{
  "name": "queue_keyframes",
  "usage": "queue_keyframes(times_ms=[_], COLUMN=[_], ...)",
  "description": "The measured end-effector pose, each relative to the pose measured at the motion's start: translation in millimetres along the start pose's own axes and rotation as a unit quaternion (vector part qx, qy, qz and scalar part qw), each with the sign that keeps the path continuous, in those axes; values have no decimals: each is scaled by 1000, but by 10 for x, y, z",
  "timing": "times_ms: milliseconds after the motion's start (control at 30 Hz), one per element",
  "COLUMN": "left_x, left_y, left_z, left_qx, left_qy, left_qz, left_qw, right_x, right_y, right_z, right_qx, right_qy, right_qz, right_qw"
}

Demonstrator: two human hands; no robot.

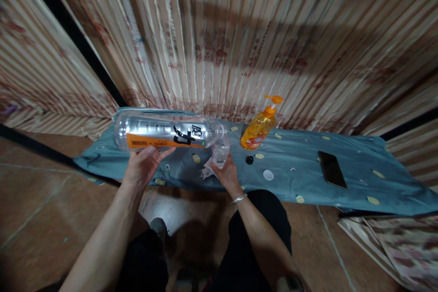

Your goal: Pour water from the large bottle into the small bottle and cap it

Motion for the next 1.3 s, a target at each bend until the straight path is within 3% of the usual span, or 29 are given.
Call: queue_keyframes(times_ms=[1300], left_x=[11], left_y=[-20], left_z=[10], left_qx=[7], left_qy=[-8], left_qz=[-5], left_qw=[1000], right_x=[18], right_y=[-25], right_z=[4], right_qx=[7], right_qy=[-12], right_qz=[-23], right_qw=[1000])
Point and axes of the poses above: each hand's wrist, its own z-axis towards the middle knuckle, its own x-axis out of the palm, y = z × x, the point moved 8 cm from there along z, towards the middle knuckle, and after that the axes turned 12 degrees about x, right-handed, at the moved point
